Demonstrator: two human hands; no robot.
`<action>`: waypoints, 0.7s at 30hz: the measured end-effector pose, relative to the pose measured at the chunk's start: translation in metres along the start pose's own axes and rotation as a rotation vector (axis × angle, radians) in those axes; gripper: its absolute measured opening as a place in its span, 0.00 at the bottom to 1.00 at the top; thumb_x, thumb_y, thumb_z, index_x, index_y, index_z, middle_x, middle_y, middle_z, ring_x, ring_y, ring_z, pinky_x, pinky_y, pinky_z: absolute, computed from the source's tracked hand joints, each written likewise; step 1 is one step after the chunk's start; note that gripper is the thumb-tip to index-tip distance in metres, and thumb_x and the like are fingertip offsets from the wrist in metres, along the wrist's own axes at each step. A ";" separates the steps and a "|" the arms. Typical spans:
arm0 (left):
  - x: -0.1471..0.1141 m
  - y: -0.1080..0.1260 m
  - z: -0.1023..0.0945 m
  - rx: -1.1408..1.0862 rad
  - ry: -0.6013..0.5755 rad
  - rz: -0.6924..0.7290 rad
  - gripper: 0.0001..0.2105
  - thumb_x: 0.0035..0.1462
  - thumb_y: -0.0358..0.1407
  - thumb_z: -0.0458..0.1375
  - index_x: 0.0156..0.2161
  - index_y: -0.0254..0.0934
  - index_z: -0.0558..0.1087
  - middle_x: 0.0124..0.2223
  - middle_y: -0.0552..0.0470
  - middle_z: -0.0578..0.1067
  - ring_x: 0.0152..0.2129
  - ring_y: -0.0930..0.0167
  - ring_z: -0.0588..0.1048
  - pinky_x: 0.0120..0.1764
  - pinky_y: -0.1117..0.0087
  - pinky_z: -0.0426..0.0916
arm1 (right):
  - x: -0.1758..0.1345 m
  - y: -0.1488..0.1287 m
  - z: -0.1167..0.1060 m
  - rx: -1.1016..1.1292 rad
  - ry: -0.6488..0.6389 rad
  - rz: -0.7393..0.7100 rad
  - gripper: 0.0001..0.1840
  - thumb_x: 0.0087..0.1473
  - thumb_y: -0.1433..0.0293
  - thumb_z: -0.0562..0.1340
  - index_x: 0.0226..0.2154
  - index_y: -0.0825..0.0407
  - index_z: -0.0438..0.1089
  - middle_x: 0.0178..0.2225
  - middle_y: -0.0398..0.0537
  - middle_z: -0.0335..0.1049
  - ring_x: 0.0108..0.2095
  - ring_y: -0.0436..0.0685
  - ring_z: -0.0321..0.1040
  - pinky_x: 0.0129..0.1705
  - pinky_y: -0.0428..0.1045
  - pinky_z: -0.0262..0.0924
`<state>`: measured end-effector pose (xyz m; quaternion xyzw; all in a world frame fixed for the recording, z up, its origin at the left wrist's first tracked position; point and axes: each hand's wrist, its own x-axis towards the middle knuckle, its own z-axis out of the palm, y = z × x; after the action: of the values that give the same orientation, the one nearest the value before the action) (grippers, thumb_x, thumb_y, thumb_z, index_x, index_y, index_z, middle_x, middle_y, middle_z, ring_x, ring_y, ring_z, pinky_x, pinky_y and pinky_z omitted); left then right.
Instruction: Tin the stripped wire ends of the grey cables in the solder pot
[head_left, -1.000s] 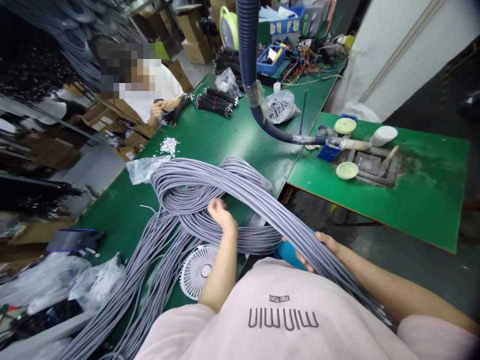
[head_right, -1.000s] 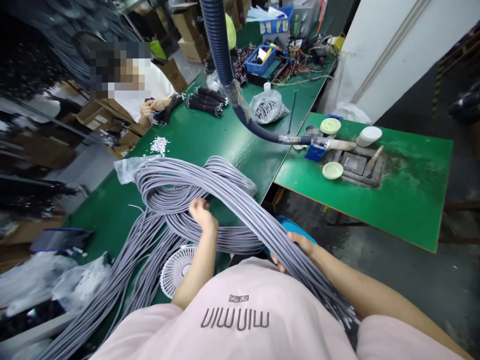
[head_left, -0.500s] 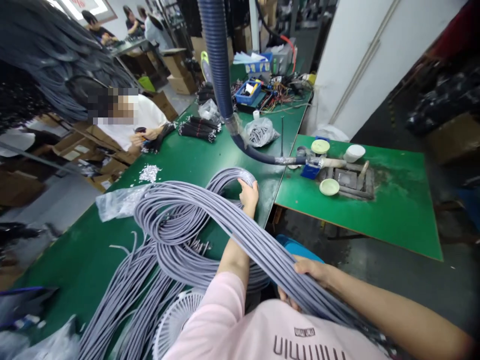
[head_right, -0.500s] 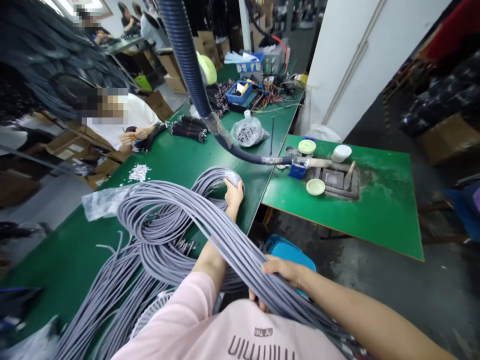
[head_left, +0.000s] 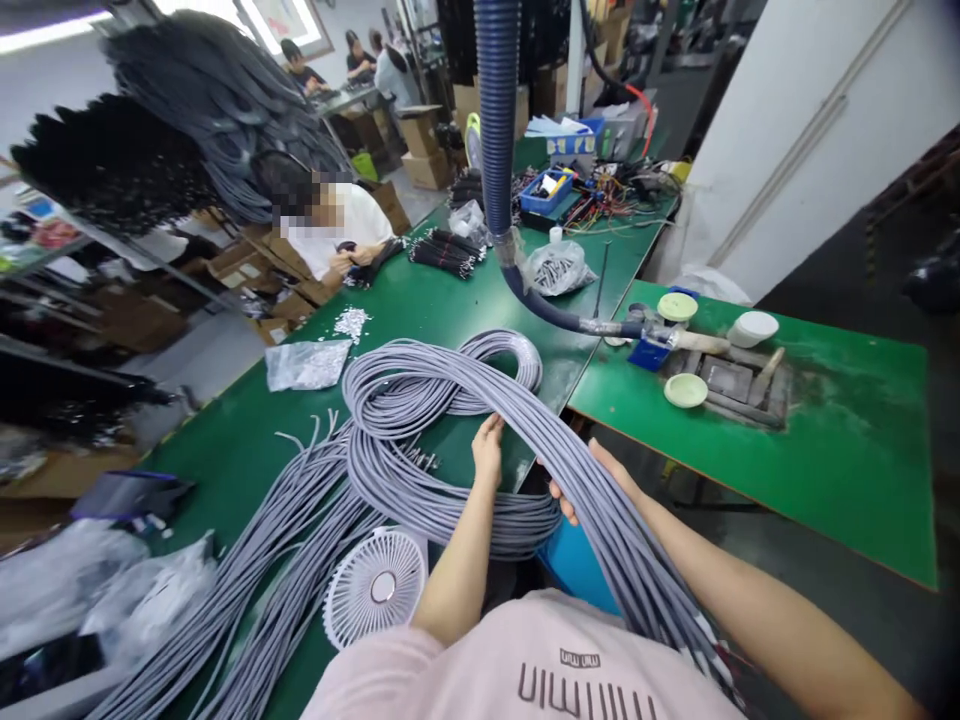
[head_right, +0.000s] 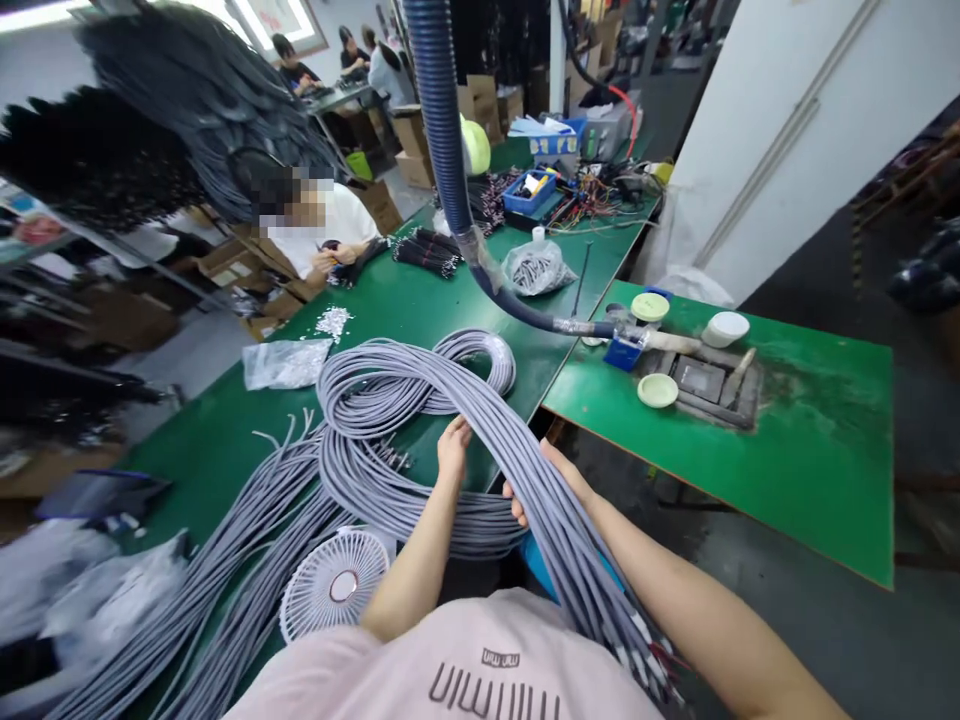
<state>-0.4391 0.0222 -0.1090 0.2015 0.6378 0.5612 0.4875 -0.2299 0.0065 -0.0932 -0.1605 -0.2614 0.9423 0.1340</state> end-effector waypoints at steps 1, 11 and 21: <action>-0.010 0.000 -0.001 -0.040 -0.035 -0.037 0.22 0.60 0.51 0.51 0.46 0.35 0.73 0.50 0.39 0.75 0.53 0.58 0.71 0.53 0.54 0.67 | 0.001 -0.001 -0.004 0.008 -0.012 0.001 0.46 0.58 0.41 0.34 0.39 0.60 0.70 0.30 0.57 0.74 0.29 0.56 0.73 0.32 0.50 0.69; -0.024 0.025 0.108 -0.680 -0.150 -0.475 0.13 0.62 0.40 0.53 0.36 0.29 0.72 0.29 0.48 0.76 0.29 0.71 0.77 0.45 0.67 0.73 | -0.105 -0.024 -0.043 -0.101 -0.167 0.145 0.36 0.51 0.44 0.56 0.42 0.61 0.66 0.36 0.63 0.76 0.36 0.65 0.75 0.40 0.62 0.71; -0.037 -0.065 0.193 -0.558 -0.301 -0.581 0.11 0.64 0.40 0.53 0.39 0.34 0.72 0.35 0.50 0.78 0.38 0.71 0.78 0.49 0.67 0.72 | -0.197 -0.119 -0.116 -0.743 0.370 0.547 0.42 0.31 0.60 0.74 0.48 0.54 0.60 0.29 0.43 0.72 0.26 0.55 0.71 0.28 0.51 0.69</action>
<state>-0.2400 0.0735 -0.1336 -0.0465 0.4139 0.5158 0.7487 0.0132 0.0911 -0.0779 -0.4248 -0.4996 0.7418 -0.1404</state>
